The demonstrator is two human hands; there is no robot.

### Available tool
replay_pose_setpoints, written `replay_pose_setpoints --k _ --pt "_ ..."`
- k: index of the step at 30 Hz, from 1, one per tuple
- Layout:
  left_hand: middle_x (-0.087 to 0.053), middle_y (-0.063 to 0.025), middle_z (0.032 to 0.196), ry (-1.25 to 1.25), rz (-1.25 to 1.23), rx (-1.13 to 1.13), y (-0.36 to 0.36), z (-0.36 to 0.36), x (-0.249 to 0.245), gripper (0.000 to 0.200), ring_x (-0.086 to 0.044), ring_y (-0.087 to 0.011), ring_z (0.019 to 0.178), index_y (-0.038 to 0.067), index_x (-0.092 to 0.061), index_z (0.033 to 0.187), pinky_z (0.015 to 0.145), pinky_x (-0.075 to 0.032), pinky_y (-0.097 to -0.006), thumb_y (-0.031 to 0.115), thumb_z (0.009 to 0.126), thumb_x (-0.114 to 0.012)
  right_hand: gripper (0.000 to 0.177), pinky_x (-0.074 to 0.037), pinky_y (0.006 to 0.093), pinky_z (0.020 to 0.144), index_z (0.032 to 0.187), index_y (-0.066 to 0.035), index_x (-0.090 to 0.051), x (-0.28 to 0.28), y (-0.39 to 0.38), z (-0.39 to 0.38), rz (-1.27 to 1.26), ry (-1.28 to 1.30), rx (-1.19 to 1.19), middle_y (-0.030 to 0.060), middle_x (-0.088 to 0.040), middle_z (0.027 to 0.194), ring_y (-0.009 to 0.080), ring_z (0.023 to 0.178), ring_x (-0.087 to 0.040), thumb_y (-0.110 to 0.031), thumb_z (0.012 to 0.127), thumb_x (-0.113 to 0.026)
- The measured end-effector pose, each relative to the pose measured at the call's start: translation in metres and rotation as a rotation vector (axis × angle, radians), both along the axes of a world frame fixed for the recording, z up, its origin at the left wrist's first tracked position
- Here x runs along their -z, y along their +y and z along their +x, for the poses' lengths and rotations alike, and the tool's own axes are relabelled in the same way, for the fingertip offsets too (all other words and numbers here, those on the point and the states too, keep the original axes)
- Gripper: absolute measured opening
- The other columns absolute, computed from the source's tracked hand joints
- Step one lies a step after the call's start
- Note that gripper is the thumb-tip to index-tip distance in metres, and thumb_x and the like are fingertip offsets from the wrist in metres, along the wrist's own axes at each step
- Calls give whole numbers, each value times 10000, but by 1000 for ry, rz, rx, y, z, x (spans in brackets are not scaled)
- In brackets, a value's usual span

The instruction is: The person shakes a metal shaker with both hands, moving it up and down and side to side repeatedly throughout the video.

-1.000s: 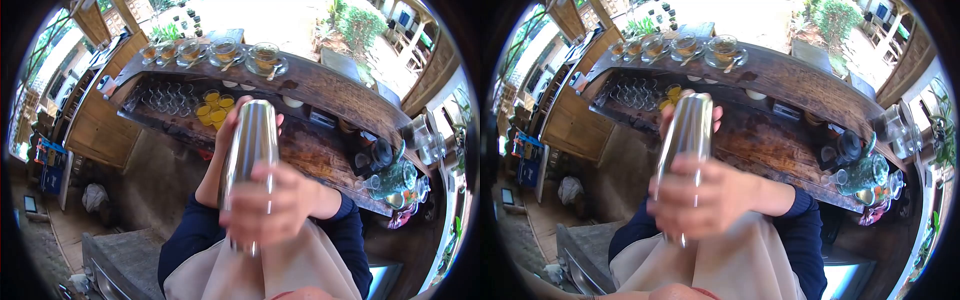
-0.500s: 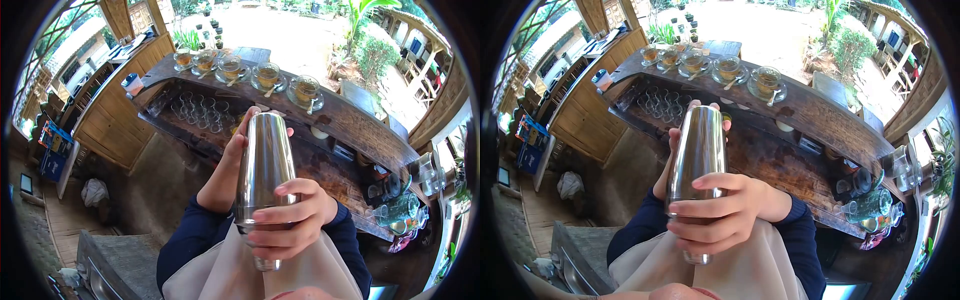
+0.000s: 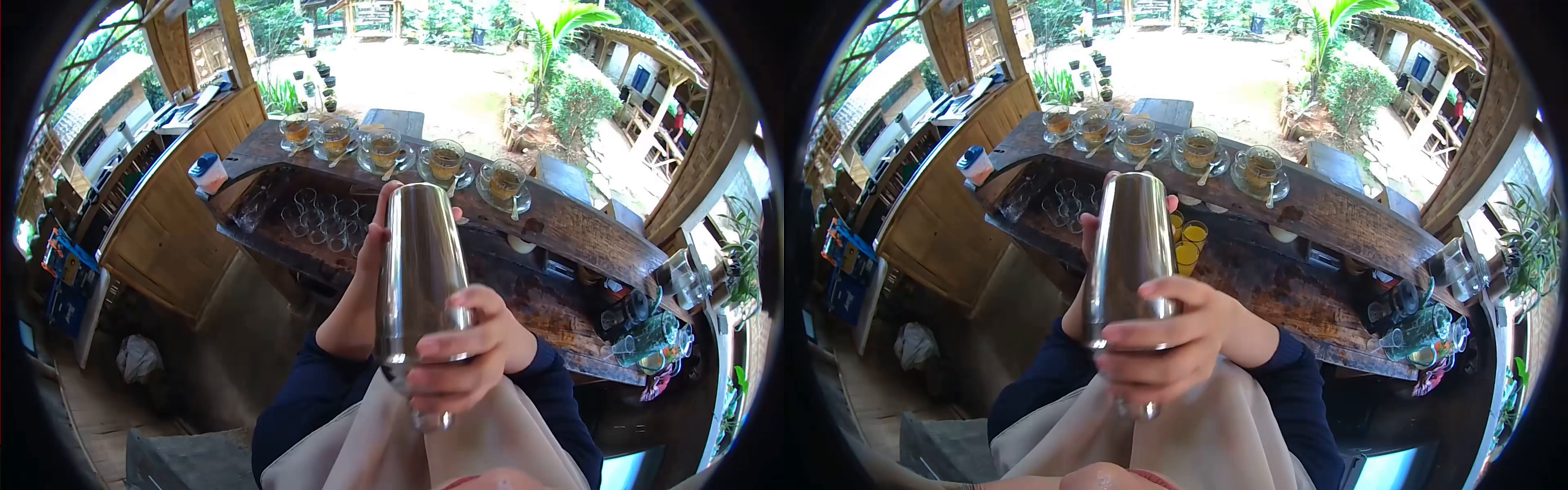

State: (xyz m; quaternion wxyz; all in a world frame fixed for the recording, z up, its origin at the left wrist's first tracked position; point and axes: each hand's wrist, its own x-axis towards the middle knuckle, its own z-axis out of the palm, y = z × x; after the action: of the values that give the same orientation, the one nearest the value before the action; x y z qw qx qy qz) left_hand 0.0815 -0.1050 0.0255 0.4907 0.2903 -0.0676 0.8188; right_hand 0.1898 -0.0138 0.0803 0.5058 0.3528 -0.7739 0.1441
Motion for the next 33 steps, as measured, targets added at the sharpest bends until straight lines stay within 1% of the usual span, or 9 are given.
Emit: replay_pose_setpoints --k 6,10,13,16,21,25,27,29,33 --pt "-633 -132 1072 -128 -490 -31 47 -30 48 392 -627 -279 950 17 -555 1150 832 -516 -418 317 939 -417 476 -411 378 931 1044 -6 -598 30 18 -22 -833 -281 235 178 -567 1152 291 1089 -545 -230 667 -783" --pt "-544 -231 1206 37 -119 595 31 -11 -28 451 -572 -346 1073 -34 -459 1250 892 -492 -452 297 945 -441 367 -428 467 918 987 -230 -615 -28 -16 53 121 -126 293 89 -600 1053 309 990 -592 -240 663 -786" --pt "-513 -234 1250 210 119 278 44 26 -13 570 -555 -351 1100 -4 -428 1297 903 -494 -416 430 928 -457 373 -436 441 903 978 -288 -617 -11 -17 52 228 446 -9 55 -595 987 243 963 -596 -174 658 -770" --pt "-602 -148 1133 -3 -230 635 97 19 18 418 -612 -259 992 54 -528 1188 871 -508 -384 372 924 -463 458 -470 383 824 1037 -58 -610 8 37 67 -1 -27 456 123 -586 1080 282 965 -594 -222 635 -758" --pt "-609 -121 1117 -123 -331 240 115 79 0 412 -619 -257 977 43 -533 1172 859 -516 -417 348 926 -405 449 -459 422 888 1001 15 -602 -12 60 91 -472 -86 428 187 -601 1074 374 1040 -574 -256 669 -735" --pt "-523 -152 1260 -100 22 1065 87 138 -44 770 -549 -288 1116 77 -308 1399 948 -454 -457 557 844 -540 187 -396 506 928 1014 -168 -616 -46 17 174 293 217 356 40 -618 1117 284 1065 -582 -224 844 -560" --pt "-469 -164 1314 87 -31 699 110 169 -40 840 -542 -290 1119 75 -254 1427 947 -450 -452 596 831 -534 184 -414 500 908 1002 -154 -621 -44 36 197 303 283 396 49 -621 1106 282 1050 -591 -224 843 -563" --pt "-491 -157 1290 -127 78 1229 139 190 -55 731 -549 -292 1101 51 -350 1367 940 -456 -444 576 874 -470 181 -450 487 868 978 -126 -633 -37 63 218 303 398 438 66 -627 1084 277 1021 -609 -222 840 -567" --pt "-609 -127 1057 209 -67 569 226 226 -39 405 -608 -265 981 25 -509 1176 901 -492 -420 338 949 -387 349 -454 468 870 1026 -50 -626 -34 105 246 -316 258 691 132 -624 1050 283 1019 -607 -226 735 -704"
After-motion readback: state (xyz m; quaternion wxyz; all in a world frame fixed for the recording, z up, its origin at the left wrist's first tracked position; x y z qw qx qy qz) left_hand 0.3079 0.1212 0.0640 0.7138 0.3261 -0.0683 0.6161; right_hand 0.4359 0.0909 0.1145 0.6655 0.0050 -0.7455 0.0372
